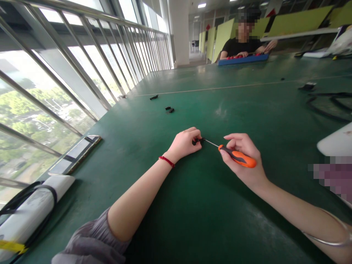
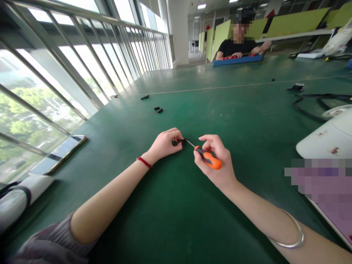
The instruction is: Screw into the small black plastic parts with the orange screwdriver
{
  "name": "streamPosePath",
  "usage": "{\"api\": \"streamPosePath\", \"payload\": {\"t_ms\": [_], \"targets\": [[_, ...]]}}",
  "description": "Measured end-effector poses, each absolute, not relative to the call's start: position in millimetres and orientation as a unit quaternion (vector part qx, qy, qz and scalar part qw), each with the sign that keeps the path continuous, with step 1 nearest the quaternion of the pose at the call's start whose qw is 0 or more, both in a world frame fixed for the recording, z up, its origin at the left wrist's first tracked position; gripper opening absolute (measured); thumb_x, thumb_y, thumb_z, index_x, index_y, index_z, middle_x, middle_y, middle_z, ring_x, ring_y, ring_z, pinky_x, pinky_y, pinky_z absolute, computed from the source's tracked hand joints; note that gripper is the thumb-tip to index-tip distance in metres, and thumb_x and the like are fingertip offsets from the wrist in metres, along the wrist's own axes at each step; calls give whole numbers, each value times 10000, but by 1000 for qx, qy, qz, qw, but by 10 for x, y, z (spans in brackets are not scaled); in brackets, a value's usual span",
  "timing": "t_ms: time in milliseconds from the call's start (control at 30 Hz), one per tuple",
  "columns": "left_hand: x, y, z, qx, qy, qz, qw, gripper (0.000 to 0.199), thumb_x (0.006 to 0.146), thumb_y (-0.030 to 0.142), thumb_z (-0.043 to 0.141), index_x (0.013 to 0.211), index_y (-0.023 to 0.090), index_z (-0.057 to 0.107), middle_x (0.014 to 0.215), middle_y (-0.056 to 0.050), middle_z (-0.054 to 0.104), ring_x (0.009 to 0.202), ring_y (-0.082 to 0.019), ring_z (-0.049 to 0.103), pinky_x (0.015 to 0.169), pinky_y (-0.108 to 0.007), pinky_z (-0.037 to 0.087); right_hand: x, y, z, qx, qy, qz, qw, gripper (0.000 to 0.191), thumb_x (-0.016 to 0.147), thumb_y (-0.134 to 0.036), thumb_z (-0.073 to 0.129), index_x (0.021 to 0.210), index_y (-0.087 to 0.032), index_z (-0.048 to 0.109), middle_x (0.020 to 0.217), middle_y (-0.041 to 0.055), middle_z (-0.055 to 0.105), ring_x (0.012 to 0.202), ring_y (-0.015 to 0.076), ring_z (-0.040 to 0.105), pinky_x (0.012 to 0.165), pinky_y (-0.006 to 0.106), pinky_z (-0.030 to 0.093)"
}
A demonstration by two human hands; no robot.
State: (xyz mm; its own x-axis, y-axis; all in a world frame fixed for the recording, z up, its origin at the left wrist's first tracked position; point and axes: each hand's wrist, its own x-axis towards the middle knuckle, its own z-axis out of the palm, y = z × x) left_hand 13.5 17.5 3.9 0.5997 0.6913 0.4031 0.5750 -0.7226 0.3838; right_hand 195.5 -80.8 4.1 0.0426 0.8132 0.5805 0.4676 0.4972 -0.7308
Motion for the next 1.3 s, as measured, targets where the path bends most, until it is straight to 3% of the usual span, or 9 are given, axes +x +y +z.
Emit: {"api": "streamPosePath", "payload": {"t_ms": [167, 367, 500, 700, 933, 1033, 1133, 1300], "targets": [[137, 171, 42, 887, 360, 269, 110, 75, 712, 148, 529, 768, 171, 572, 853, -5, 600, 705, -111, 581, 645, -218, 473, 1940, -839, 82, -502, -676, 163, 515, 105, 773, -230, 604, 860, -223, 545, 620, -25, 581, 531, 130, 571, 494, 245, 436], [129, 176, 36, 889, 354, 272, 106, 77, 716, 149, 523, 771, 171, 572, 851, -4, 595, 703, -109, 575, 640, -215, 470, 1937, -811, 61, -477, -656, 124, 571, 213, 759, -181, 603, 953, -231, 529, 718, -17, 539, 612, 134, 563, 603, 277, 483], [133, 175, 34, 889, 353, 272, 107, 74, 714, 150, 523, 768, 170, 571, 844, -4, 593, 697, -108, 575, 642, -218, 472, 1956, -799, 35, -475, -662, 152, 560, 284, 761, -211, 617, 1021, -231, 504, 709, -31, 491, 605, 128, 534, 589, 274, 467], [140, 172, 40, 887, 360, 270, 107, 85, 710, 146, 524, 772, 172, 577, 846, -5, 598, 703, -114, 582, 643, -220, 475, 1949, -841, 77, -504, -674, 160, 516, 87, 801, -257, 591, 865, -229, 540, 558, -43, 551, 505, 130, 553, 504, 255, 424], [132, 173, 37, 887, 360, 268, 105, 82, 716, 151, 525, 775, 172, 578, 857, -7, 600, 708, -112, 582, 646, -215, 474, 1952, -817, 59, -485, -648, 116, 576, 208, 758, -195, 615, 950, -230, 542, 752, -7, 544, 653, 139, 571, 608, 272, 481], [133, 175, 35, 888, 358, 270, 104, 83, 715, 153, 526, 776, 172, 579, 856, -5, 600, 705, -111, 580, 646, -215, 475, 1960, -810, 46, -475, -661, 140, 563, 245, 758, -197, 613, 984, -230, 527, 715, -26, 501, 595, 123, 531, 579, 268, 468], [135, 173, 41, 888, 360, 267, 105, 85, 711, 149, 528, 774, 172, 580, 856, -7, 601, 707, -114, 582, 643, -217, 475, 1956, -829, 59, -485, -675, 163, 531, 150, 776, -217, 601, 913, -223, 539, 613, -46, 520, 499, 111, 512, 510, 251, 431], [134, 171, 45, 888, 357, 271, 106, 78, 711, 145, 524, 765, 169, 575, 849, -5, 599, 703, -110, 581, 635, -212, 469, 1942, -851, 94, -500, -671, 158, 525, 92, 783, -224, 598, 862, -217, 552, 677, -12, 614, 579, 140, 599, 536, 253, 447]]}}
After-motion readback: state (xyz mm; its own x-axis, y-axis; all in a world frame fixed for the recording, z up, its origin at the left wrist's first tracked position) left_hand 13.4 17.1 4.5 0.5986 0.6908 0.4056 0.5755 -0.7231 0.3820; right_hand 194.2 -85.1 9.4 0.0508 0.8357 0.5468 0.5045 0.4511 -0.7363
